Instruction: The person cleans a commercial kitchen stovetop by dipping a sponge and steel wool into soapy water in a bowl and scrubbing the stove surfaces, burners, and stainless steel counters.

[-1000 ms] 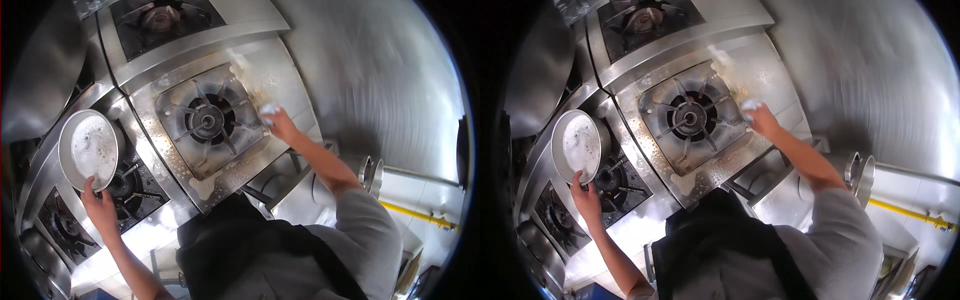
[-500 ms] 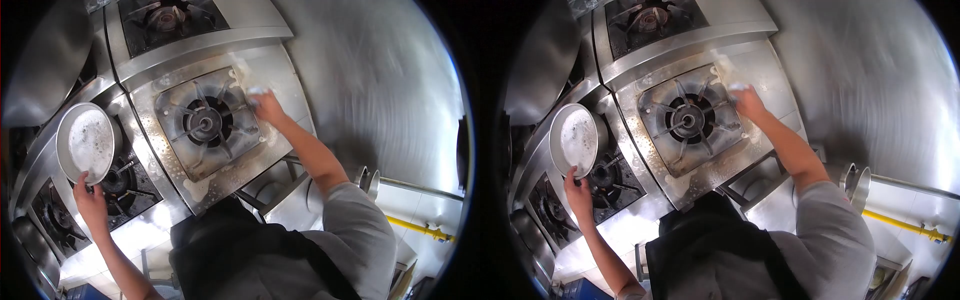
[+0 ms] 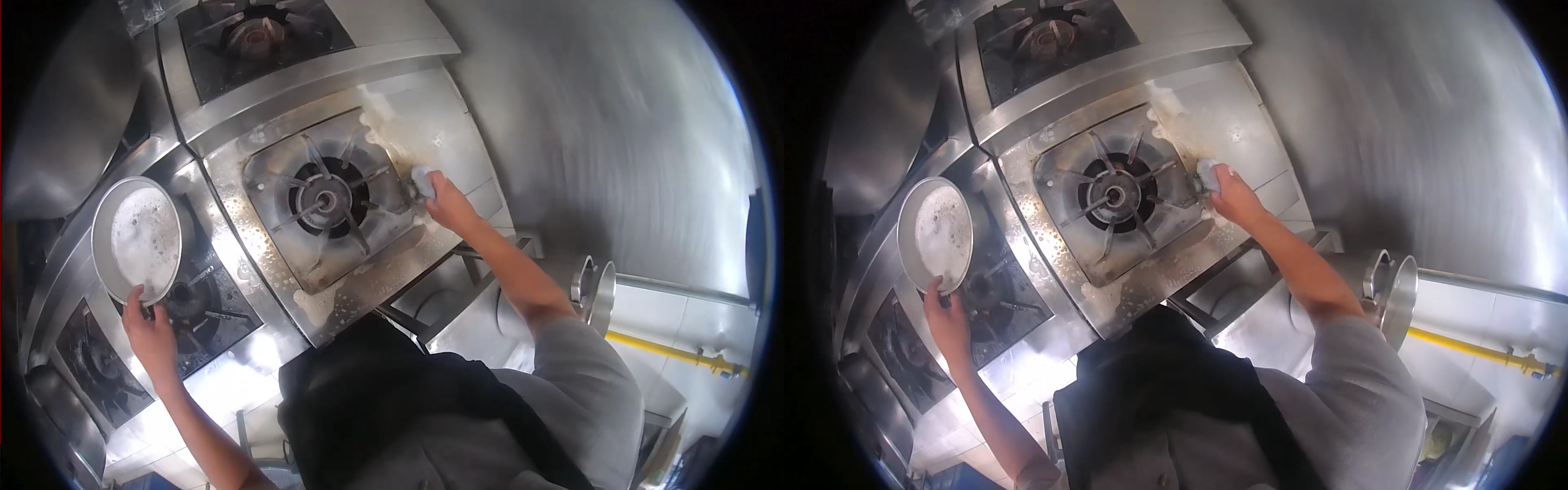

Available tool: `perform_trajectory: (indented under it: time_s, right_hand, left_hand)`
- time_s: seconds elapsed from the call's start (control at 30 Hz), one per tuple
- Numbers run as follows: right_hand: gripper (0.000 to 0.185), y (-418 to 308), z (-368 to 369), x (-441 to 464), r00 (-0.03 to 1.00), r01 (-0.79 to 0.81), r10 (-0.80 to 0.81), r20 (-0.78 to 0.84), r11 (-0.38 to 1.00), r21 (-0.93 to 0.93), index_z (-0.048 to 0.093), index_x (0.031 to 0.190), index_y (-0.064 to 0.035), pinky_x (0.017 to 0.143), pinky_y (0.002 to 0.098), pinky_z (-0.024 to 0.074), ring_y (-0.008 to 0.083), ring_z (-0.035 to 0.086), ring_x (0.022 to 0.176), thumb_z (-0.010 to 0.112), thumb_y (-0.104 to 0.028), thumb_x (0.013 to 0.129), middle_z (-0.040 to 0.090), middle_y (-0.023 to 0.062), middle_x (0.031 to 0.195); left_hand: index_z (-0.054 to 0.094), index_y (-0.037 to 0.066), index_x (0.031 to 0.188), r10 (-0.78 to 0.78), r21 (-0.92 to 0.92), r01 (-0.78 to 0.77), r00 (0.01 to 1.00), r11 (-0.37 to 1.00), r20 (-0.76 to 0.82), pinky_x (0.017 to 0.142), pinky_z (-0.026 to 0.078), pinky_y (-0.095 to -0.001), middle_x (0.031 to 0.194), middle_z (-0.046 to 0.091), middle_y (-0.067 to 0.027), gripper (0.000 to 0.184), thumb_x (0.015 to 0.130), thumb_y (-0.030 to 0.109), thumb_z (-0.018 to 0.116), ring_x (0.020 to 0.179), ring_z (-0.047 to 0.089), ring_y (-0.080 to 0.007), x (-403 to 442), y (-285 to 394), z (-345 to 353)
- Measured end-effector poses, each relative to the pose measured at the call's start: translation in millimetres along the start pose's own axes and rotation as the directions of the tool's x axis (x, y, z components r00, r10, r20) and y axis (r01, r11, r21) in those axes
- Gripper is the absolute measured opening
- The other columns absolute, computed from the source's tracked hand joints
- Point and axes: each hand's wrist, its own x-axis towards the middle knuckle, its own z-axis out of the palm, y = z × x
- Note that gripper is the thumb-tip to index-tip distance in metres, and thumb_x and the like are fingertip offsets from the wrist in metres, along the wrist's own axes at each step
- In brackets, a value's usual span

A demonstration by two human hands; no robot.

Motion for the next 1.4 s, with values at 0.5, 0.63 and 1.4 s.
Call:
perform_trajectory:
  time_s: [0.5, 0.63, 1.4]
  right_hand:
    - [0.03, 9, 4, 69, 0.989, 0.127, -0.137, -0.061, 0.982, -0.14, 0.053, 0.11, -0.0047, 0.084, 0.0477, 0.0438, 0.0388, 0.064, 0.083, 0.061, -0.009, 0.081, 0.066, 0.0194, 0.081]
    - [0.031, 6, 4, 81, 0.997, 0.064, -0.054, 0.055, 0.981, -0.183, 0.056, 0.112, -0.0071, 0.081, 0.0503, 0.0495, 0.041, 0.064, 0.087, 0.059, -0.01, 0.082, 0.067, 0.0208, 0.086]
    - [0.03, -45, -33, 209, 0.962, 0.245, -0.26, -0.085, 0.957, -0.152, 0.061, 0.107, -0.0025, 0.077, 0.0464, 0.0523, 0.0392, 0.067, 0.083, 0.063, -0.02, 0.083, 0.068, 0.022, 0.085]
  left_hand:
    - [0.055, 0.008, 0.128, 0.03, 0.046, -0.03, 1.0, 0.999, -0.006, 0.095, 0.045, -0.047, 0.118, 0.059, -0.0217, 0.046, 0.084, 0.005, 0.065, 0.112, 0.056, -0.0408, 2, -8, 13]
    - [0.055, 0.01, 0.129, -0.005, 0.065, 0.002, 0.999, 0.998, 0.042, 0.093, 0.045, -0.047, 0.114, 0.06, -0.0219, 0.046, 0.084, 0.005, 0.065, 0.108, 0.058, -0.0416, 0, -4, 15]
    - [0.054, 0.009, 0.129, -0.027, 0.067, 0.024, 0.999, 0.997, 0.04, 0.095, 0.045, -0.0464, 0.116, 0.059, -0.0218, 0.048, 0.083, 0.003, 0.067, 0.112, 0.055, -0.0407, -2, 10, 2]
